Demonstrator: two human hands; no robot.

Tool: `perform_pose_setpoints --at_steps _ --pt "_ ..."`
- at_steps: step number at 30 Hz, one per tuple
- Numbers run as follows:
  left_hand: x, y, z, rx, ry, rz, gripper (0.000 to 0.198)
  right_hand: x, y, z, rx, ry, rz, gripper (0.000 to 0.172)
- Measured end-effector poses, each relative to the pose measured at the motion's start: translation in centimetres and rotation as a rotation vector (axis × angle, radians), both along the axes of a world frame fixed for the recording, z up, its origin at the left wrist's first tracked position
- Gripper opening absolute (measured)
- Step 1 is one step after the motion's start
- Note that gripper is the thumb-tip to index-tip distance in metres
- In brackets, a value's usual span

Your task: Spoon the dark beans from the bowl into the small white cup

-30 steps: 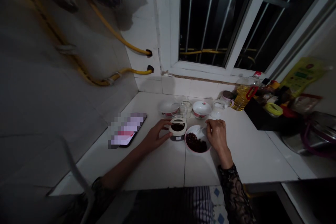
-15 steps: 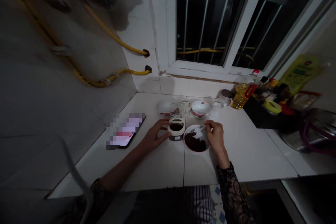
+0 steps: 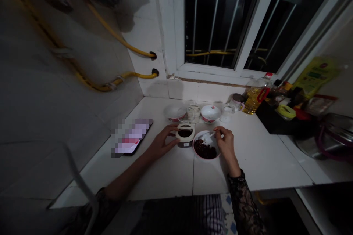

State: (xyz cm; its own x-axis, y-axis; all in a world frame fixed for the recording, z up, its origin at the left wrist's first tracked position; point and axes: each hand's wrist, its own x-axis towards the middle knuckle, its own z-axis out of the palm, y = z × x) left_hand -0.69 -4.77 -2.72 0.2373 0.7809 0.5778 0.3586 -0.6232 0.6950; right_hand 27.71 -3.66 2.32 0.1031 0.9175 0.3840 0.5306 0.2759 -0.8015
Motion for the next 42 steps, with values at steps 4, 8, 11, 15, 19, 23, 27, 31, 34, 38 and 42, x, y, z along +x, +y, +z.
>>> perform_pose_setpoints --at_steps 4,8,11,15,19,23,27,31,34,38,42 --pt "0.1 0.0 0.0 -0.002 -0.005 0.01 0.03 -0.1 -0.1 0.2 -0.032 0.075 -0.011 0.029" --pt "0.1 0.0 0.1 -0.014 -0.013 0.006 0.03 -0.1 0.0 0.0 -0.034 0.095 -0.027 0.028" --pt "0.0 -0.1 0.2 -0.02 -0.006 0.01 0.03 0.1 0.3 -0.4 -0.052 0.162 -0.038 0.031" --pt "0.0 -0.1 0.2 -0.026 0.0 0.004 0.03 0.3 0.8 -0.5 -0.075 0.258 -0.02 0.033" --pt "0.0 0.1 0.0 -0.027 -0.012 0.005 0.03 -0.7 0.9 0.8 -0.003 0.241 -0.004 0.032" --pt "0.0 0.2 -0.2 -0.031 -0.008 0.009 0.03 -3.2 0.2 2.5 0.232 0.074 -0.006 0.026" --pt "0.0 0.2 -0.3 -0.02 -0.01 0.006 0.03 -5.1 -0.7 2.8 0.592 -0.378 0.273 0.026" --pt "0.0 0.1 -0.1 -0.009 -0.004 0.0 0.03 -4.8 -0.9 2.6 0.749 -0.557 0.353 0.03" --pt "0.0 0.1 0.0 -0.009 0.002 -0.001 0.031 -3.1 -0.5 2.9 0.659 -0.418 0.152 0.024" --pt "0.0 0.1 -0.1 -0.006 -0.011 0.009 0.031 0.0 0.4 2.7 0.476 -0.35 0.01 0.022" --pt "0.0 0.1 -0.2 -0.01 -0.004 0.006 0.031 1.7 1.0 1.3 0.391 -0.496 0.054 0.021"
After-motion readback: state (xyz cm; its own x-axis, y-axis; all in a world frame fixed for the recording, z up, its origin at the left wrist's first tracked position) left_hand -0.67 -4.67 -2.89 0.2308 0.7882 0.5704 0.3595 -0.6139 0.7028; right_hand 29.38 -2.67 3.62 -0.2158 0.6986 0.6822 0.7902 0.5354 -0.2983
